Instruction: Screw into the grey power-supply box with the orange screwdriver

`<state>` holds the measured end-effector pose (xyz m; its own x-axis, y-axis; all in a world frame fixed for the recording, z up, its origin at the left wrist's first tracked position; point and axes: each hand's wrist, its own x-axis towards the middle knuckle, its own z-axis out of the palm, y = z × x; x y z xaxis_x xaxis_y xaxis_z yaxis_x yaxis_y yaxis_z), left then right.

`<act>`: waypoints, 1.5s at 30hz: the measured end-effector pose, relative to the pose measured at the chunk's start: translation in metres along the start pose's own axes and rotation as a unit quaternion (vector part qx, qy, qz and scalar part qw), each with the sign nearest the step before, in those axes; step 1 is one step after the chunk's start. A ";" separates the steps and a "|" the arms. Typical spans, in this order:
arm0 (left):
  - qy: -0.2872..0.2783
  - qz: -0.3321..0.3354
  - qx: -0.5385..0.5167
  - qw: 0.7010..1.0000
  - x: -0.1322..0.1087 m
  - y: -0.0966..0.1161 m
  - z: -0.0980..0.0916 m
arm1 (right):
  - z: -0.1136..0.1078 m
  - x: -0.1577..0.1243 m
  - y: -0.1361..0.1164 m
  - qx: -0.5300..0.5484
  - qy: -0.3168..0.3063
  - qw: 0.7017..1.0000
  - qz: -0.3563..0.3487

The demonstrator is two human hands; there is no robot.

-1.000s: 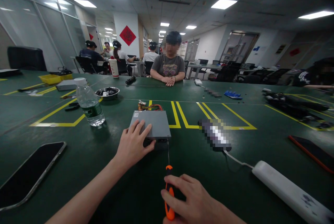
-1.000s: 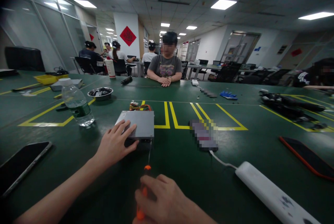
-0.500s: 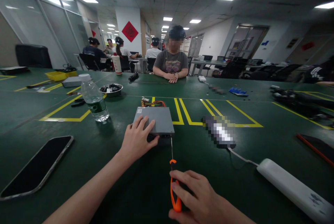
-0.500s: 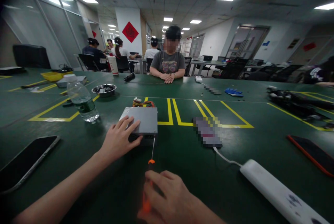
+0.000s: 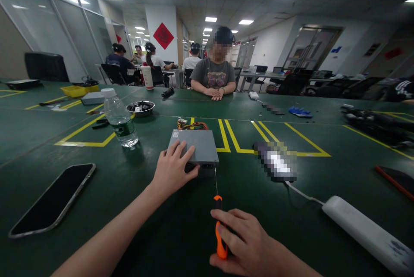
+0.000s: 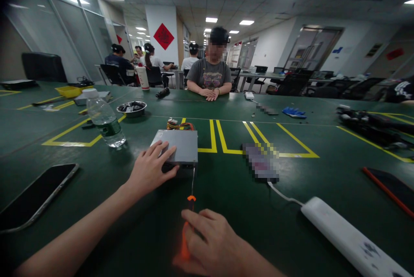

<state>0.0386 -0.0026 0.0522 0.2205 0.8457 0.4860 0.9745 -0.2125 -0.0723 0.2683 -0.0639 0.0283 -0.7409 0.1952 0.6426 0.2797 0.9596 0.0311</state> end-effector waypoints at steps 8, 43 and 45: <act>0.003 0.001 -0.007 1.000 0.000 0.000 -0.001 | -0.005 0.006 -0.001 0.001 -0.090 0.996 0.003; 0.001 -0.007 -0.016 1.000 0.000 0.000 -0.001 | -0.003 0.001 0.001 -0.006 0.013 1.000 -0.001; -0.002 -0.007 -0.011 1.000 0.000 0.000 -0.001 | -0.001 0.001 0.001 0.015 0.019 0.999 -0.020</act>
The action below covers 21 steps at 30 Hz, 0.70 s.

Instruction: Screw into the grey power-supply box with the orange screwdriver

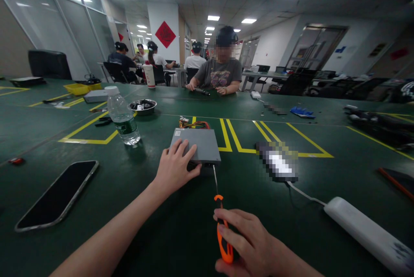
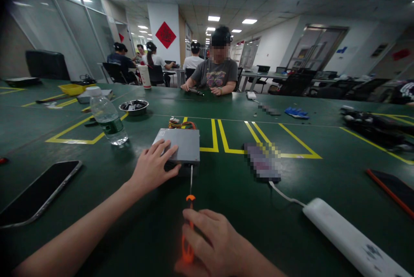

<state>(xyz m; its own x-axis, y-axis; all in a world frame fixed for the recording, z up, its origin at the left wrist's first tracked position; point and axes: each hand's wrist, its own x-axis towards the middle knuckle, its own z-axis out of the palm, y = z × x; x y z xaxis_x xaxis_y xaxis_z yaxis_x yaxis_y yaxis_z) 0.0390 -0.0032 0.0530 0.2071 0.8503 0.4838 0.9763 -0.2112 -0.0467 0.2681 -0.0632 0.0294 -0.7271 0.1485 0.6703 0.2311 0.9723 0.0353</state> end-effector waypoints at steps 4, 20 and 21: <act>-0.001 0.003 0.005 1.000 0.000 0.000 0.000 | 0.005 0.007 -0.002 0.021 -0.026 0.999 0.003; 0.007 0.000 -0.008 1.000 0.000 -0.001 0.001 | 0.011 0.011 -0.003 0.051 -0.088 0.994 0.046; 0.005 0.000 -0.004 1.000 0.000 -0.001 0.000 | 0.010 0.012 -0.003 0.060 -0.104 0.992 0.051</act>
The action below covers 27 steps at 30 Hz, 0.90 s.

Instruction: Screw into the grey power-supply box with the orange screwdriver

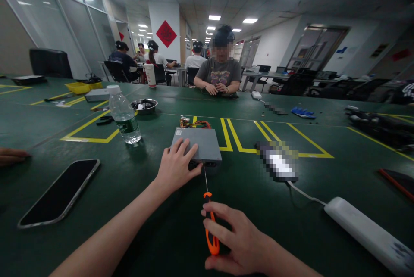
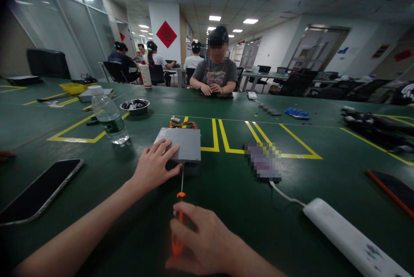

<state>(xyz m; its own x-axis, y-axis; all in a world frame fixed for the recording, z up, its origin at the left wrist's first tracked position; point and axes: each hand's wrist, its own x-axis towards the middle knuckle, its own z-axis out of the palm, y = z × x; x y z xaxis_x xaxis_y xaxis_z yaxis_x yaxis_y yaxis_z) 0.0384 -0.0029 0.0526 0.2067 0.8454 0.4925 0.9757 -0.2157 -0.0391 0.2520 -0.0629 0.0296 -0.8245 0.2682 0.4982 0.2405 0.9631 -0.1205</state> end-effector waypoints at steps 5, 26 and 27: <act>0.001 0.001 -0.001 1.000 0.000 0.000 -0.001 | 0.000 0.004 -0.004 -0.016 -0.017 1.000 0.005; -0.002 0.004 0.008 1.000 0.000 0.001 -0.001 | 0.006 0.008 -0.004 -0.008 0.037 0.999 -0.006; -0.002 0.004 0.008 1.000 0.000 0.001 -0.001 | 0.004 0.008 -0.005 -0.007 0.019 1.000 0.002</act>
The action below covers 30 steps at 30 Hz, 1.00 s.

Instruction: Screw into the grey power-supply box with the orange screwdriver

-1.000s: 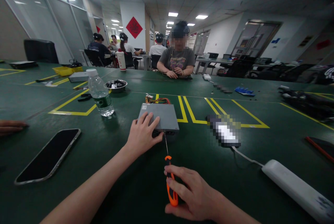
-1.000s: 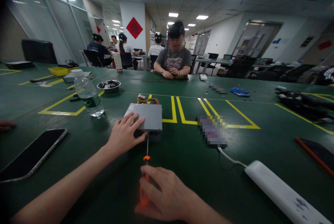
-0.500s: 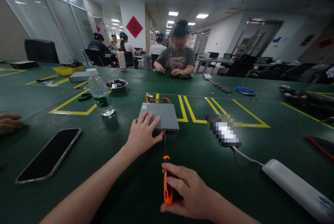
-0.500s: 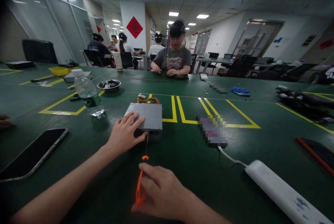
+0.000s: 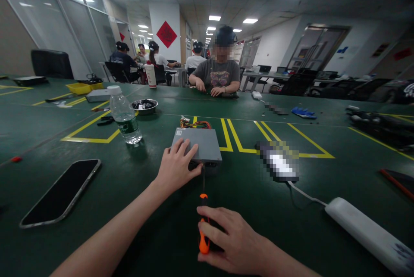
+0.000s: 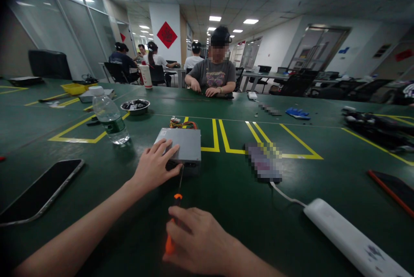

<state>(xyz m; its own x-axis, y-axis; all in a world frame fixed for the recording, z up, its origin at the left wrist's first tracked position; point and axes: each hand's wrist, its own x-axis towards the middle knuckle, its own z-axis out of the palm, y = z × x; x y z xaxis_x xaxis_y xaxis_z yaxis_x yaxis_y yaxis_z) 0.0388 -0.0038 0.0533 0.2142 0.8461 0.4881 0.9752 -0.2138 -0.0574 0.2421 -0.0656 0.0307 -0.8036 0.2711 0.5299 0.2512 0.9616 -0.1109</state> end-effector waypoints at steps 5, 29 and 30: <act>0.002 0.001 0.000 1.000 0.000 0.000 -0.001 | -0.004 -0.001 -0.003 -0.016 -0.014 1.000 -0.013; -0.005 0.001 0.005 1.000 0.001 0.000 0.001 | -0.004 -0.004 -0.002 -0.002 -0.033 0.999 -0.005; -0.004 -0.001 0.003 1.000 0.001 0.000 0.001 | -0.005 -0.003 -0.002 -0.010 -0.032 0.999 -0.009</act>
<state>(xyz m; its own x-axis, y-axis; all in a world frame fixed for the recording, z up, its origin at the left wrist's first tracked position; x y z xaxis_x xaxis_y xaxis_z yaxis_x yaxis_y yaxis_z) 0.0392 -0.0028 0.0531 0.2126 0.8506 0.4810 0.9759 -0.2092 -0.0615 0.2463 -0.0687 0.0333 -0.8412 0.2561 0.4762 0.2462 0.9655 -0.0843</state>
